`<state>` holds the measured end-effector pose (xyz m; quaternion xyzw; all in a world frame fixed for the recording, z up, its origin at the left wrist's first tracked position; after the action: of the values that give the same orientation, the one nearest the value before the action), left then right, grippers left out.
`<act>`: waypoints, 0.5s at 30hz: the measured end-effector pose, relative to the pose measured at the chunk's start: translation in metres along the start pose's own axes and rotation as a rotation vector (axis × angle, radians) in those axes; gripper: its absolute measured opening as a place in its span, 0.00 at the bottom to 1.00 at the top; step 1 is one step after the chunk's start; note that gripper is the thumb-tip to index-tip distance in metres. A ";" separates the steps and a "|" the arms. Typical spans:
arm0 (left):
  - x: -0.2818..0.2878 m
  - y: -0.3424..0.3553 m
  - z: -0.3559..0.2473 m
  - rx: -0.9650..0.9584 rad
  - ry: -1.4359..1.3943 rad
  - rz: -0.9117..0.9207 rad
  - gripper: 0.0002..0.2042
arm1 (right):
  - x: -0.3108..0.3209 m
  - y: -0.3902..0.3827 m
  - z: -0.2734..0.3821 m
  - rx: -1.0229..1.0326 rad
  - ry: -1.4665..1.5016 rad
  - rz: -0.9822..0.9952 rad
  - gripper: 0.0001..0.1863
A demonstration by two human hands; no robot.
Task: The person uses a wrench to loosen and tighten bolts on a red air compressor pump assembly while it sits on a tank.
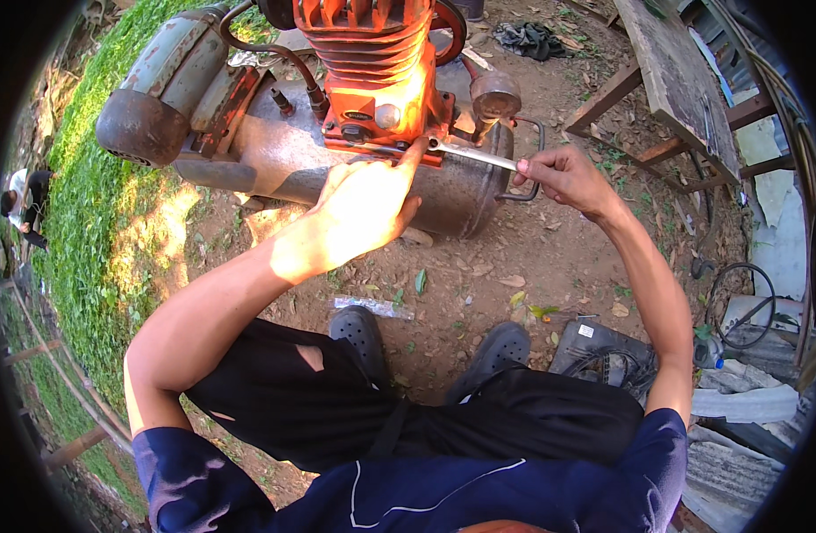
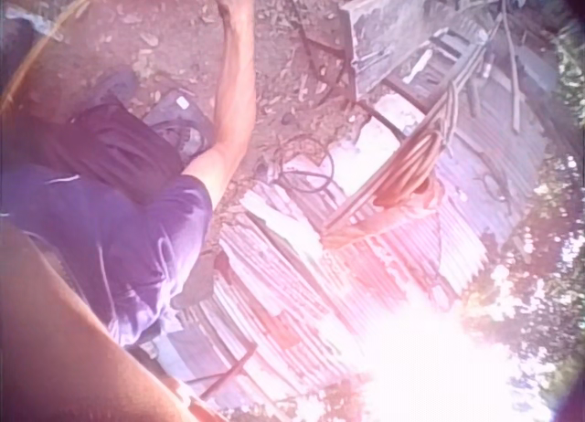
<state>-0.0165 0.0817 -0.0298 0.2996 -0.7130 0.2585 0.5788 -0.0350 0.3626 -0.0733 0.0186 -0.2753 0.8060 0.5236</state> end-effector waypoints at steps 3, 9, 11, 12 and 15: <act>-0.003 0.000 0.003 -0.021 -0.018 -0.031 0.36 | 0.007 0.006 0.001 0.004 -0.059 0.005 0.20; -0.002 0.004 0.005 0.013 -0.049 0.022 0.36 | 0.014 0.013 -0.001 -0.103 -0.024 0.079 0.22; -0.003 0.005 0.006 0.020 -0.056 0.035 0.35 | 0.014 0.013 -0.001 -0.159 -0.004 0.096 0.22; -0.004 0.005 0.006 0.022 -0.052 0.034 0.35 | 0.014 0.012 0.002 -0.176 0.007 0.111 0.22; -0.005 0.005 0.007 -0.020 -0.042 -0.030 0.34 | 0.014 0.013 0.006 -0.188 -0.047 0.107 0.24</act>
<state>-0.0243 0.0803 -0.0358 0.3100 -0.7230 0.2361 0.5704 -0.0537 0.3675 -0.0694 -0.0263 -0.3623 0.8029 0.4726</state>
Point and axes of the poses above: each hand's wrist, its own y-axis towards the middle knuckle, its own x-axis out of the back of the hand, z = x × y, the point moved 3 cm from there along y, towards the middle knuckle, and after that the axes turned 4 degrees about -x, right-handed, at the moved point
